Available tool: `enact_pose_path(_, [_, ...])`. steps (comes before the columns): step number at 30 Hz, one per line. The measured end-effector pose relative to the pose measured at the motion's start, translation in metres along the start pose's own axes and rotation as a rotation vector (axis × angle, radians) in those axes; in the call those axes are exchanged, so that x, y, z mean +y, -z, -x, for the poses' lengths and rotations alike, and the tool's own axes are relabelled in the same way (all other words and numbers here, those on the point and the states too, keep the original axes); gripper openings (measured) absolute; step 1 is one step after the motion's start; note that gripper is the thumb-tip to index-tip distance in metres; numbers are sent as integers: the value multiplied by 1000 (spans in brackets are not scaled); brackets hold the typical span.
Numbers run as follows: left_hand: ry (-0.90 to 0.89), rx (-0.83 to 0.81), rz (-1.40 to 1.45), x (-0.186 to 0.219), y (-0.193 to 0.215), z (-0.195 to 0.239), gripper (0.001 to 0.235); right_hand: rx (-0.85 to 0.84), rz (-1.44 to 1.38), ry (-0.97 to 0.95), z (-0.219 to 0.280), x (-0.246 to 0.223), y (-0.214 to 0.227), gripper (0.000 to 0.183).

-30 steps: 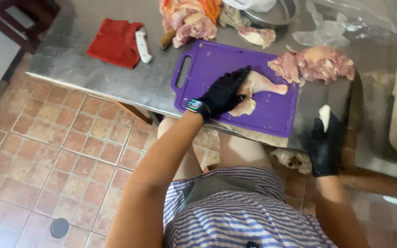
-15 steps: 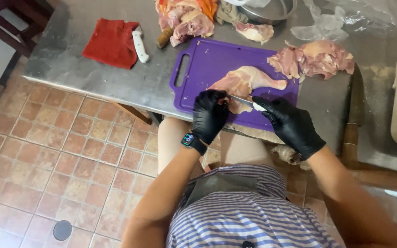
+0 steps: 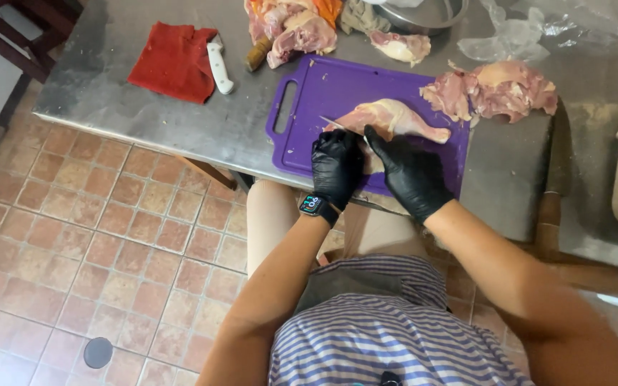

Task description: Trimming and deboning raw chicken pieces on a purple cutting board using a knife.

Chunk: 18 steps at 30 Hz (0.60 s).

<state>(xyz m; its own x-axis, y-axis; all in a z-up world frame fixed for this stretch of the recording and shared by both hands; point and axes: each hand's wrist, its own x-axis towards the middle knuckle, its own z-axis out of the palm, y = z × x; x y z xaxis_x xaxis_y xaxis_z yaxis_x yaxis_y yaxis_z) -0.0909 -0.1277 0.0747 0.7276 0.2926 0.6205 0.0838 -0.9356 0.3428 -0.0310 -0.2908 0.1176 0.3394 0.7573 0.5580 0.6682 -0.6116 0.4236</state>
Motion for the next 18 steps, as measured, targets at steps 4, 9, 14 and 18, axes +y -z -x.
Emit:
enact_pose_path(4, [-14,-34,20,-8,-13,7,15,-2,94,43,13,20,22,55])
enact_pose_path(9, [9,8,42,-6,-5,2,12,0,98,46,5,14,18,57])
enact_pose_path(14, [22,31,34,-1,1,-3,10,54,101,58,-4,9,-11,60])
enact_pose_path(18, [41,12,141,-12,-11,1,10,74,376,70,9,27,10,70])
